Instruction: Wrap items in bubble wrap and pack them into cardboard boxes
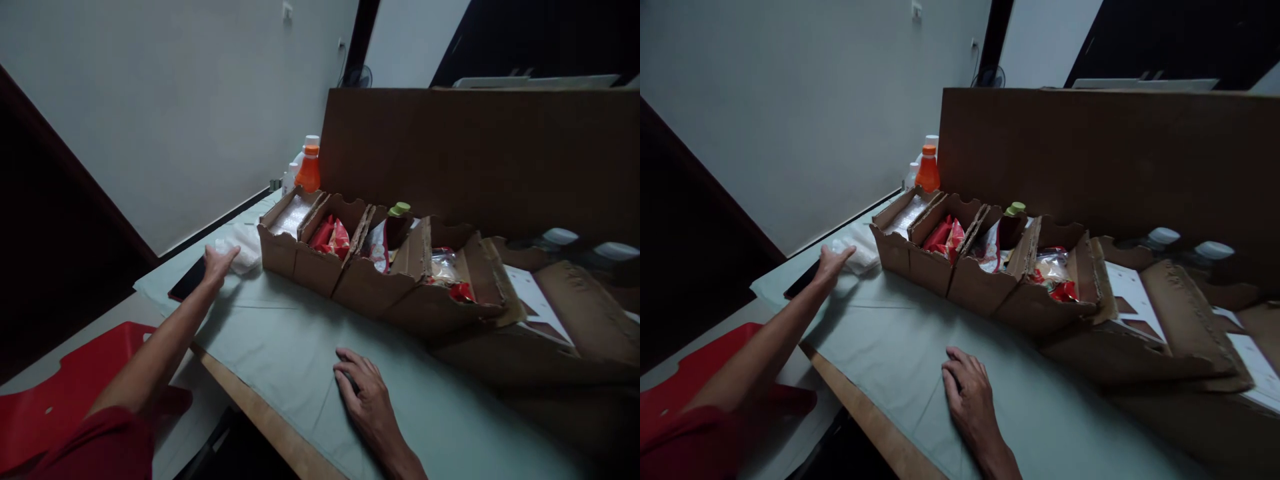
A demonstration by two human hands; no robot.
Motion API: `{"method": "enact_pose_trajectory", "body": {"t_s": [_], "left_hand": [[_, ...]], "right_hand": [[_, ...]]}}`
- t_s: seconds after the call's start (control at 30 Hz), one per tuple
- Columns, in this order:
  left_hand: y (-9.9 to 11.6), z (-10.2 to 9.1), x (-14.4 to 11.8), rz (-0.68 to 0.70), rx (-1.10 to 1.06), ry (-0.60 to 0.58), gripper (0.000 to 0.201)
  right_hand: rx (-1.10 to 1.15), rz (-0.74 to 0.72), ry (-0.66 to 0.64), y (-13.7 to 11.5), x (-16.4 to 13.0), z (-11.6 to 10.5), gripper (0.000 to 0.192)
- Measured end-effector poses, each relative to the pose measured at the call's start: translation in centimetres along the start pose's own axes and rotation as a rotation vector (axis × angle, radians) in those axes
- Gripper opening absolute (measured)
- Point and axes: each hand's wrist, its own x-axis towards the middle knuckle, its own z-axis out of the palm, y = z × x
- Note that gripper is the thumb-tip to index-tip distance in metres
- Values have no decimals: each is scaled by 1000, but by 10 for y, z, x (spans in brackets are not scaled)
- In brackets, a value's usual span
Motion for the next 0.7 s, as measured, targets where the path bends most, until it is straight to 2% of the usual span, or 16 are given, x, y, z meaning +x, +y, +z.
{"method": "enact_pose_trajectory", "body": {"t_s": [0.1,0.17,0.23,0.3,0.4,0.53,0.6,0.7], "left_hand": [[-3,-14,-9,113,150,51,92],[-4,-11,-13,272,324,-32,81],[-4,1,-16,376,464,-138,71],[-4,16,-15,392,506,-189,63],[-1,32,-11,391,530,-195,58],[6,26,-12,396,537,-204,59],[6,15,-22,431,520,-160,63],[-1,0,-57,600,419,56,61]], "right_hand": [[-7,-10,0,0,-2,2,24],[-18,-20,-2,0,-3,2,23],[-28,-34,-6,0,-2,2,23],[-31,-42,-12,-1,-2,1,24],[-38,-30,-28,-5,-2,-1,22],[-22,0,-41,-14,-5,-5,20],[-3,17,-33,-16,-7,-5,19],[16,31,-22,-15,-9,-7,17]]}}
